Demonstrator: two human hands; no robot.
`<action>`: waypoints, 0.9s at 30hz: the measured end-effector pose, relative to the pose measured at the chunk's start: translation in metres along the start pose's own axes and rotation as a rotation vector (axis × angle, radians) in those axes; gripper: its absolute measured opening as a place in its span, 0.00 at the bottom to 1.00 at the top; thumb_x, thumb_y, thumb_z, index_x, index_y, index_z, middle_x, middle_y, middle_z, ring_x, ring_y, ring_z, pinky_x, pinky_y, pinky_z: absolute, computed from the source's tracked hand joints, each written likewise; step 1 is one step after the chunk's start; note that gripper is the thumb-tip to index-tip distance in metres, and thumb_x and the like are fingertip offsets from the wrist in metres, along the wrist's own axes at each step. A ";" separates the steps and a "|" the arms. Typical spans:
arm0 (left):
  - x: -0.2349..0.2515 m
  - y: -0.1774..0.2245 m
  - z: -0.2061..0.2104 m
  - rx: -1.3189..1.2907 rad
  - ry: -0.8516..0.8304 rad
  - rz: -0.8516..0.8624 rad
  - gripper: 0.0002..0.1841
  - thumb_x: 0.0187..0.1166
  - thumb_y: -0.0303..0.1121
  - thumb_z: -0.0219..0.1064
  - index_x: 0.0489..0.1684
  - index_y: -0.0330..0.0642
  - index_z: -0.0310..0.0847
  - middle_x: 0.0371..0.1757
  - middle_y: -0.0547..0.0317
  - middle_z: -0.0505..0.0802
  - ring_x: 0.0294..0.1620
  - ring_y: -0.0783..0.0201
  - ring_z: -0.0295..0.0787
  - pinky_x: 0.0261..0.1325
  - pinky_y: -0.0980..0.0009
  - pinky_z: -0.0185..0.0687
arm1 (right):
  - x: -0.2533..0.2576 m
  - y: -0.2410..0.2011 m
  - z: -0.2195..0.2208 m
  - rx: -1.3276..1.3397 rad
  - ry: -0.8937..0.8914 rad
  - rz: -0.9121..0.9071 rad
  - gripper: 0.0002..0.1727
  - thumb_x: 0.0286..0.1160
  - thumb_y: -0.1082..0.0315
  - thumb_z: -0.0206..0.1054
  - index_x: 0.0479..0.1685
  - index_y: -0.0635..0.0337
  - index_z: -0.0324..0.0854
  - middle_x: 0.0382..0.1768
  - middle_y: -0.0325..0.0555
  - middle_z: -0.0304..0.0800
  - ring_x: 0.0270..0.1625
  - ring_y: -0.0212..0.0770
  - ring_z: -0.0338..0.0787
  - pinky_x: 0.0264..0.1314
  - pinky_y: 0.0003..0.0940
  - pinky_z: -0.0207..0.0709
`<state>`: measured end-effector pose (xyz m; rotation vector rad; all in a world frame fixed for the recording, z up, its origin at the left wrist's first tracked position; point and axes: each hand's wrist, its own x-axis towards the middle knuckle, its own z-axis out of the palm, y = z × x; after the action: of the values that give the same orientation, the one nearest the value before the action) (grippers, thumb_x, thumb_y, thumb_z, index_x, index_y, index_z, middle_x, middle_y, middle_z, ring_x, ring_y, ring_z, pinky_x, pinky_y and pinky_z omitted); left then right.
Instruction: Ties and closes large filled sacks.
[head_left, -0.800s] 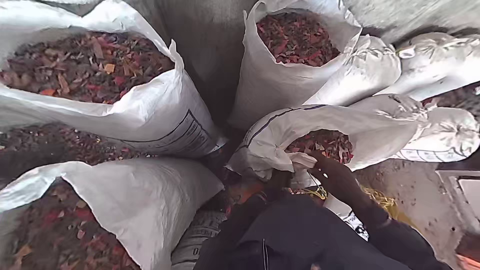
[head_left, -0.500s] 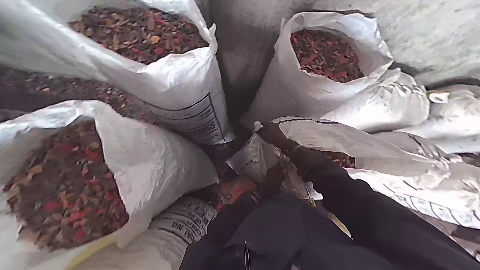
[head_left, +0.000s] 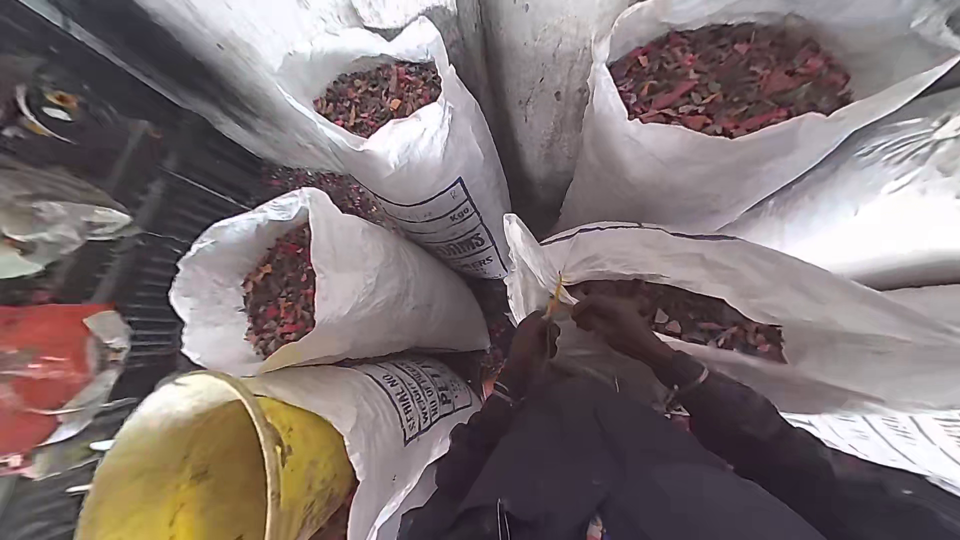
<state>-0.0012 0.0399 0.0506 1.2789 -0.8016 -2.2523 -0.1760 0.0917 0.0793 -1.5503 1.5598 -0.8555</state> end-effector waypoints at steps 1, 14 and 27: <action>-0.002 0.001 0.001 -0.032 0.004 -0.011 0.12 0.93 0.27 0.39 0.40 0.41 0.67 0.17 0.69 0.77 0.10 0.79 0.67 0.12 0.85 0.64 | -0.003 0.010 0.010 -0.032 -0.048 0.004 0.15 0.83 0.75 0.55 0.50 0.76 0.87 0.44 0.64 0.92 0.48 0.55 0.91 0.60 0.52 0.80; 0.009 -0.007 -0.011 -0.369 -0.242 -0.073 0.28 0.91 0.34 0.28 0.21 0.52 0.72 0.13 0.70 0.82 0.09 0.78 0.72 0.13 0.84 0.66 | 0.011 0.041 0.052 -0.165 0.114 -0.059 0.21 0.85 0.70 0.56 0.72 0.54 0.84 0.45 0.67 0.92 0.45 0.70 0.92 0.47 0.70 0.79; 0.003 0.018 -0.005 0.079 0.073 -0.093 0.22 0.97 0.42 0.29 0.62 0.39 0.67 0.15 0.70 0.75 0.06 0.79 0.60 0.09 0.83 0.57 | 0.010 0.035 0.048 -0.213 0.159 0.096 0.14 0.85 0.69 0.60 0.47 0.69 0.90 0.42 0.66 0.92 0.47 0.68 0.92 0.52 0.67 0.80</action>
<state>0.0037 0.0232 0.0588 1.4537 -0.8275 -2.2515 -0.1507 0.0854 0.0247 -1.5710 1.8765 -0.7951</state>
